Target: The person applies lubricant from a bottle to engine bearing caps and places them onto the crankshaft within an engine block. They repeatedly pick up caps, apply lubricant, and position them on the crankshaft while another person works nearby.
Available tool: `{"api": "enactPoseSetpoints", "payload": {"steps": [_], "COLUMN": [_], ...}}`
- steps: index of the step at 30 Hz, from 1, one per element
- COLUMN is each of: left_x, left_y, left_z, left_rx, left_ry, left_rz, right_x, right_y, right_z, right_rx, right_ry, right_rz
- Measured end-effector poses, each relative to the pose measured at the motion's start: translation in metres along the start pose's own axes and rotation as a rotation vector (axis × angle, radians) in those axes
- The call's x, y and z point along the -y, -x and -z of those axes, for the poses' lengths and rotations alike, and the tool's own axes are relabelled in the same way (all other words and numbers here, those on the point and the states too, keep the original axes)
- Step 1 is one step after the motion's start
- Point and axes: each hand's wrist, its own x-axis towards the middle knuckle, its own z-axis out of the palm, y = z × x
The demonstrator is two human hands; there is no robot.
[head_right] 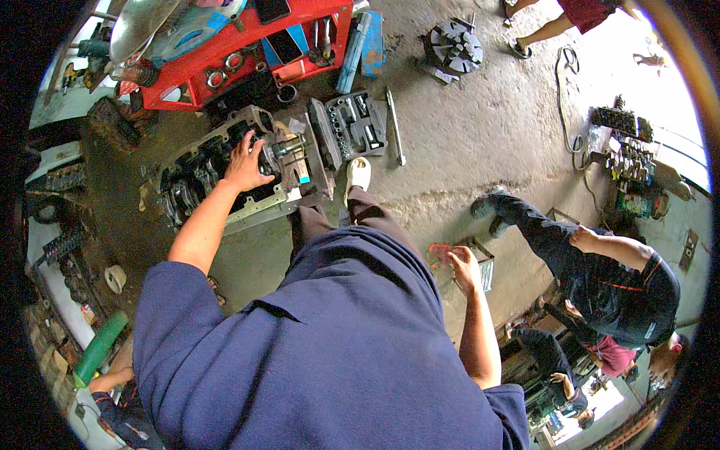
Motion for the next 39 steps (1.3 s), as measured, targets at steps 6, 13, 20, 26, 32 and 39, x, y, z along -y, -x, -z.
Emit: {"api": "enactPoseSetpoints", "payload": {"steps": [6,13,20,26,32,39], "left_x": [-0.007,-0.031,-0.035,0.005,0.041,0.085], "left_y": [0.014,0.052,0.114,0.159,0.197,0.243], "left_z": [-0.001,-0.014,-0.037,-0.062,-0.073,-0.127], "left_rx": [-0.109,-0.446,-0.306,-0.171,-0.021,-0.002], "left_ry": [0.071,0.266,0.455,0.496,0.511,0.540], "left_rz": [0.027,0.131,-0.002,-0.021,-0.034,0.170], "right_x": [-0.005,0.003,-0.032,-0.072,-0.109,-0.127], "right_y": [-0.008,-0.003,0.033,0.092,0.151,0.157], "right_z": [-0.003,-0.036,-0.127,-0.218,-0.261,-0.266], "right_rx": [0.015,-0.067,-0.108,-0.035,-0.051,-0.088], "right_ry": [-0.035,-0.274,-0.417,-0.343,-0.368,-0.349], "right_rz": [0.041,-0.122,-0.033,-0.068,-0.119,-0.077]}}
